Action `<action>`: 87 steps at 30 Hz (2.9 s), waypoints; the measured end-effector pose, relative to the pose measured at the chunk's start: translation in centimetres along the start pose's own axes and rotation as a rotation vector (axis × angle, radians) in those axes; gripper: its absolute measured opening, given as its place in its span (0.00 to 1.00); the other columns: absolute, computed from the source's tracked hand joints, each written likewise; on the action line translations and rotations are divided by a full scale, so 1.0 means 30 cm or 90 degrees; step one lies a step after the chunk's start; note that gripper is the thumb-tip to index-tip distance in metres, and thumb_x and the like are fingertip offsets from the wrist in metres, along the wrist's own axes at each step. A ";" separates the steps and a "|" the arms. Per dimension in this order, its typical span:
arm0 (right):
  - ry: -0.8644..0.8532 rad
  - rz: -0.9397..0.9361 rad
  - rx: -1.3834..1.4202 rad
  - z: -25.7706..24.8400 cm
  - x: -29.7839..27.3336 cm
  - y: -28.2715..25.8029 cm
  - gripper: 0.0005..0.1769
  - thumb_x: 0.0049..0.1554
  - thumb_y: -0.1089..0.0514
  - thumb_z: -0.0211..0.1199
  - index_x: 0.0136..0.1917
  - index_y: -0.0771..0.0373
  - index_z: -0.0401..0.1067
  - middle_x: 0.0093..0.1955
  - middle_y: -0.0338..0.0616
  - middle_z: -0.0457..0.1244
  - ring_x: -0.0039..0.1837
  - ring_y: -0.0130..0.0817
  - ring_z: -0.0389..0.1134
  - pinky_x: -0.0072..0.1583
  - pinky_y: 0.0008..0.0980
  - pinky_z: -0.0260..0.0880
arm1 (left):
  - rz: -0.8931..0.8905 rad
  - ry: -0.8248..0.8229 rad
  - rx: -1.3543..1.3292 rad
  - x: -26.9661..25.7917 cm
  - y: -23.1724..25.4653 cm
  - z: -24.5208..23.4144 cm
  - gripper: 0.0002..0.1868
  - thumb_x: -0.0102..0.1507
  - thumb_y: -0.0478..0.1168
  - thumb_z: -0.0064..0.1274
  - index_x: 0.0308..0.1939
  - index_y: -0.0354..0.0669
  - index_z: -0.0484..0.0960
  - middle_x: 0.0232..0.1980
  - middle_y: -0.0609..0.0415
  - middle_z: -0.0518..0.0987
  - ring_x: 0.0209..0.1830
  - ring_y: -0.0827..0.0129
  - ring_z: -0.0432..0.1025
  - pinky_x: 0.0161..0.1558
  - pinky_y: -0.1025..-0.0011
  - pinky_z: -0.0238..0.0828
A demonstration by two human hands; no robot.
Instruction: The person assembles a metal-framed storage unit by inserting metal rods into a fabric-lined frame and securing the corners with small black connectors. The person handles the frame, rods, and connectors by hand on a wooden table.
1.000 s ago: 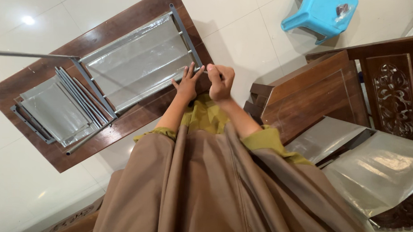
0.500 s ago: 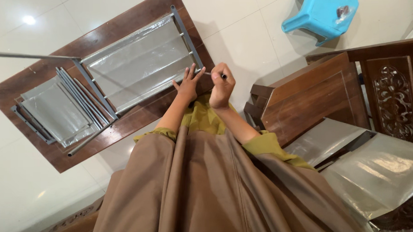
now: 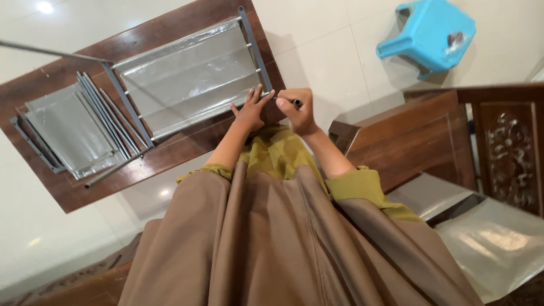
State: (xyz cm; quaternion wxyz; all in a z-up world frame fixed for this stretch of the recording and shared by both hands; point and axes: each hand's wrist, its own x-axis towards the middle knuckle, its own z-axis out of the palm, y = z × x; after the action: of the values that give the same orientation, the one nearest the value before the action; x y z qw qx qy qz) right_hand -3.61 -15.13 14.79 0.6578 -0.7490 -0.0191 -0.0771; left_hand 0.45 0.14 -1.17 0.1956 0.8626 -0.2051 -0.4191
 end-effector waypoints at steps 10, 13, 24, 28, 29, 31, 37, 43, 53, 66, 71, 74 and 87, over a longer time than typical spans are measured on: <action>0.073 -0.010 -0.471 0.025 -0.143 0.352 0.27 0.48 0.54 0.70 0.55 0.70 0.67 0.53 0.58 0.61 0.56 0.55 0.62 0.60 0.48 0.60 | 0.086 0.310 -0.234 -0.135 -0.079 0.130 0.29 0.63 0.39 0.56 0.69 0.51 0.70 0.70 0.49 0.71 0.72 0.52 0.63 0.72 0.48 0.53; -0.032 0.308 -0.342 0.022 -0.177 0.456 0.22 0.51 0.53 0.67 0.53 0.68 0.68 0.50 0.51 0.65 0.52 0.44 0.66 0.56 0.41 0.66 | 0.087 0.403 -0.295 -0.234 -0.057 0.158 0.23 0.63 0.37 0.53 0.64 0.48 0.75 0.64 0.48 0.75 0.67 0.52 0.68 0.66 0.58 0.65; -0.420 0.492 -0.148 0.391 -0.196 0.417 0.14 0.60 0.52 0.56 0.48 0.66 0.72 0.43 0.40 0.66 0.45 0.27 0.66 0.50 0.29 0.69 | -0.045 0.608 -0.524 -0.613 -0.091 0.284 0.19 0.63 0.33 0.53 0.59 0.45 0.76 0.53 0.46 0.79 0.54 0.54 0.76 0.55 0.61 0.73; -0.523 0.453 -0.156 0.643 -0.232 0.390 0.14 0.61 0.53 0.55 0.48 0.66 0.72 0.42 0.40 0.65 0.44 0.27 0.65 0.50 0.29 0.68 | -0.112 0.696 -0.509 -0.755 -0.279 0.346 0.19 0.64 0.33 0.55 0.59 0.44 0.76 0.51 0.46 0.79 0.52 0.55 0.76 0.54 0.60 0.73; -0.547 0.445 -0.169 0.706 -0.244 0.391 0.13 0.60 0.53 0.55 0.48 0.66 0.72 0.42 0.40 0.65 0.44 0.27 0.65 0.50 0.29 0.68 | -0.125 0.721 -0.519 -0.794 -0.328 0.367 0.18 0.64 0.34 0.54 0.59 0.44 0.77 0.52 0.46 0.80 0.53 0.55 0.77 0.54 0.60 0.73; -0.568 0.432 -0.169 0.842 -0.272 0.400 0.13 0.61 0.53 0.55 0.48 0.65 0.72 0.42 0.39 0.65 0.44 0.27 0.65 0.50 0.29 0.68 | -0.145 0.766 -0.531 -0.872 -0.441 0.386 0.18 0.64 0.34 0.53 0.58 0.45 0.77 0.53 0.47 0.80 0.55 0.56 0.77 0.55 0.60 0.74; -0.485 0.421 -0.174 1.373 -0.433 0.452 0.15 0.59 0.51 0.58 0.45 0.65 0.74 0.40 0.42 0.67 0.42 0.29 0.67 0.47 0.32 0.68 | -0.304 0.801 -0.477 -1.104 -0.776 0.331 0.15 0.67 0.39 0.51 0.58 0.48 0.79 0.53 0.47 0.79 0.55 0.49 0.74 0.52 0.57 0.71; -0.387 0.410 -0.200 1.702 -0.565 0.510 0.16 0.58 0.49 0.58 0.45 0.63 0.76 0.41 0.42 0.69 0.43 0.29 0.68 0.46 0.32 0.67 | -0.384 0.849 -0.478 -1.212 -1.012 0.224 0.12 0.69 0.38 0.45 0.55 0.49 0.79 0.54 0.50 0.80 0.54 0.50 0.75 0.54 0.57 0.72; -0.309 0.528 -0.230 1.810 -0.438 0.828 0.19 0.59 0.47 0.59 0.50 0.65 0.77 0.45 0.47 0.71 0.47 0.33 0.69 0.50 0.37 0.69 | -0.413 0.772 -0.516 -0.991 -1.238 0.186 0.15 0.71 0.46 0.43 0.57 0.46 0.79 0.56 0.45 0.79 0.54 0.45 0.74 0.56 0.53 0.68; -0.316 0.510 -0.588 1.939 -0.220 1.600 0.30 0.56 0.40 0.66 0.59 0.66 0.67 0.61 0.61 0.66 0.62 0.55 0.70 0.60 0.48 0.70 | -0.371 0.726 -0.384 -0.532 -1.580 0.297 0.17 0.71 0.46 0.46 0.61 0.47 0.78 0.57 0.51 0.78 0.60 0.54 0.71 0.68 0.47 0.55; -0.331 0.527 -0.703 1.943 -0.288 1.679 0.32 0.57 0.41 0.64 0.63 0.65 0.59 0.64 0.62 0.63 0.62 0.60 0.68 0.60 0.51 0.70 | -0.381 0.745 -0.369 -0.508 -1.672 0.369 0.17 0.70 0.45 0.47 0.62 0.48 0.77 0.57 0.51 0.78 0.60 0.56 0.71 0.70 0.46 0.52; -0.324 0.477 -0.694 1.970 -0.287 1.611 0.23 0.61 0.45 0.60 0.61 0.61 0.64 0.65 0.61 0.64 0.63 0.61 0.67 0.60 0.53 0.68 | -0.370 0.747 -0.372 -0.527 -1.671 0.379 0.17 0.71 0.44 0.47 0.62 0.48 0.76 0.58 0.52 0.78 0.61 0.57 0.71 0.71 0.47 0.51; 0.085 0.140 -0.416 1.842 -0.185 0.441 0.15 0.57 0.49 0.68 0.40 0.64 0.74 0.34 0.48 0.70 0.38 0.42 0.73 0.45 0.41 0.72 | -0.293 0.726 -0.422 -0.907 -1.318 0.121 0.34 0.63 0.41 0.54 0.72 0.49 0.63 0.58 0.51 0.79 0.58 0.51 0.73 0.57 0.48 0.64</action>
State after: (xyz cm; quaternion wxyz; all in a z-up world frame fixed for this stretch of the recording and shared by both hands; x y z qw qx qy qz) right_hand -2.39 38.11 -5.76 0.3878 -0.9107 0.1308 -0.0566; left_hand -10.33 46.80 -5.90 0.4320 0.8642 0.2565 0.0281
